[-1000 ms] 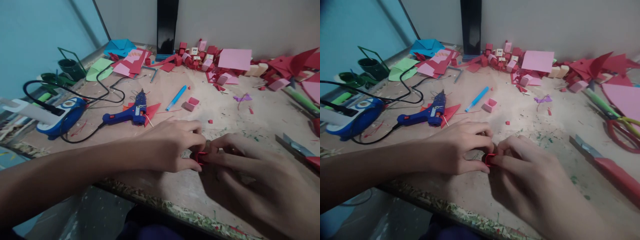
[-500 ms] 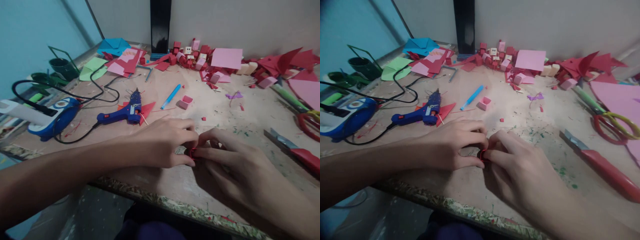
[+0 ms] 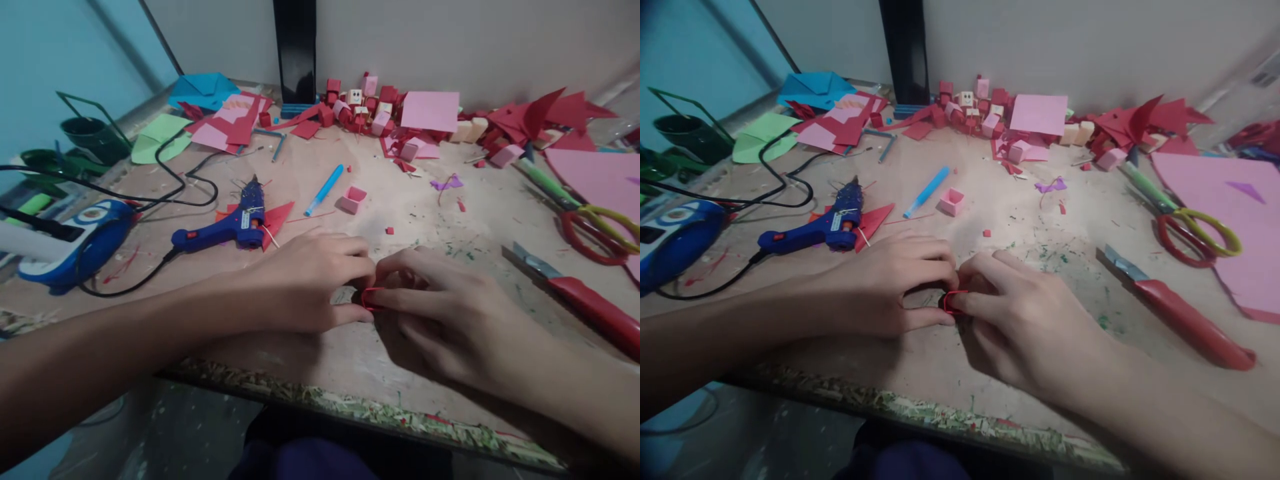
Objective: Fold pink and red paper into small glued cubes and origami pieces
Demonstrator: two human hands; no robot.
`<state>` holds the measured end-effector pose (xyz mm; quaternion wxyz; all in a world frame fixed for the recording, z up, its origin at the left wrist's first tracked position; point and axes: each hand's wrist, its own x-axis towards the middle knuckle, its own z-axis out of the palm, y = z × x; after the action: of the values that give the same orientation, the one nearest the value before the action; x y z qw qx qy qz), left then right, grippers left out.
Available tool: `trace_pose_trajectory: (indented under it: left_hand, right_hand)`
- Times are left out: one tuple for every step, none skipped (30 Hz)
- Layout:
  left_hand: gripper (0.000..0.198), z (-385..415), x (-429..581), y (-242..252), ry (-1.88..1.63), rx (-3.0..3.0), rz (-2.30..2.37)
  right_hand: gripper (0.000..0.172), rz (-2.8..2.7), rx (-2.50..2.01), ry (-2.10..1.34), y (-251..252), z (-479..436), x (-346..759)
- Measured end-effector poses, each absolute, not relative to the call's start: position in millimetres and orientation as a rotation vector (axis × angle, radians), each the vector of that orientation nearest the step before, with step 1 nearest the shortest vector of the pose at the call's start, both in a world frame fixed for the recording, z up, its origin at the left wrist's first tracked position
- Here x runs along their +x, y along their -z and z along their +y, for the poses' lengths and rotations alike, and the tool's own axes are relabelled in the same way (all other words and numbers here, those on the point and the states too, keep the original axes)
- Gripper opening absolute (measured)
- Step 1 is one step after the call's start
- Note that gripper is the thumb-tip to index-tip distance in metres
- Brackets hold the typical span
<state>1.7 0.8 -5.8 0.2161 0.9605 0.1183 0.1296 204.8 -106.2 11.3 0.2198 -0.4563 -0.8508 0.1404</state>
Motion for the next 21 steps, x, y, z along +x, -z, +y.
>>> trace_pose_trajectory:
  left_hand:
    - [0.019,-0.2,1.6,5.6,-0.362,2.663,0.329]
    - [0.017,-1.2,1.6,5.1,-0.359,2.666,0.335]
    - [0.015,-2.2,1.5,4.6,-0.353,2.668,0.336]
    - [0.013,-3.0,1.4,4.0,-0.349,2.671,0.335]
    - [0.012,-3.6,1.4,3.4,-0.344,2.676,0.337]
    - [0.011,-4.0,1.5,2.8,-0.337,2.681,0.342]
    - [0.011,-4.4,1.7,2.3,-0.330,2.684,0.341]
    - [0.011,-4.8,1.9,1.9,-0.331,2.684,0.341]
    - [0.012,-5.2,2.2,1.4,-0.336,2.685,0.345]
    - [0.011,-5.6,2.5,0.9,-0.331,2.691,0.356]
    - [0.011,-6.0,2.8,0.3,-0.327,2.696,0.360]
    - [0.010,-6.5,3.0,-0.3,-0.324,2.705,0.361]
    - [0.009,-6.9,3.1,-0.8,-0.312,2.719,0.366]
    - [0.009,-7.2,3.2,-1.3,-0.305,2.735,0.373]
    - [0.009,-7.3,3.1,-1.7,-0.299,2.749,0.368]
    - [0.011,-7.2,3.0,-2.0,-0.298,2.759,0.363]
    - [0.012,-7.1,2.8,-2.1,-0.303,2.765,0.362]
    - [0.013,-6.9,2.7,-2.1,-0.294,2.769,0.361]
    - [0.014,-6.6,2.6,-2.1,-0.292,2.766,0.360]
    - [0.014,-6.5,2.5,-2.1,-0.295,2.760,0.358]
    - [0.014,-6.3,2.4,-2.1,-0.291,2.758,0.358]
  right_hand:
    - [0.023,-2.361,-1.264,-0.411,-12.1,-105.8,206.3]
    - [0.023,-2.370,-1.267,-0.437,-12.7,-105.2,207.8]
    - [0.023,-2.380,-1.267,-0.464,-12.9,-104.5,209.3]
    - [0.024,-2.389,-1.265,-0.484,-12.9,-103.9,210.7]
    - [0.025,-2.400,-1.259,-0.495,-12.8,-103.3,212.0]
    - [0.026,-2.413,-1.251,-0.496,-12.8,-102.8,212.9]
    - [0.025,-2.429,-1.246,-0.489,-12.8,-102.4,213.6]
    - [0.024,-2.445,-1.243,-0.480,-13.1,-102.2,213.9]
    - [0.022,-2.459,-1.239,-0.471,-13.6,-102.0,213.9]
    - [0.020,-2.474,-1.234,-0.464,-14.3,-101.9,213.6]
    - [0.020,-2.493,-1.223,-0.464,-15.2,-101.8,213.0]
    - [0.020,-2.513,-1.210,-0.462,-16.0,-101.8,212.2]
    - [0.021,-2.530,-1.196,-0.458,-16.7,-101.9,211.4]
    - [0.021,-2.545,-1.188,-0.449,-17.3,-102.0,210.5]
    - [0.022,-2.559,-1.185,-0.433,-17.6,-102.2,209.7]
    - [0.022,-2.572,-1.186,-0.411,-17.7,-102.4,209.1]
    - [0.022,-2.580,-1.188,-0.387,-17.4,-102.6,208.5]
    - [0.022,-2.585,-1.191,-0.364,-17.0,-102.8,208.1]
    - [0.022,-2.589,-1.191,-0.349,-16.4,-103.1,207.8]
    - [0.021,-2.593,-1.187,-0.341,-15.8,-103.3,207.6]
    - [0.020,-2.593,-1.185,-0.337,-15.2,-103.6,207.6]
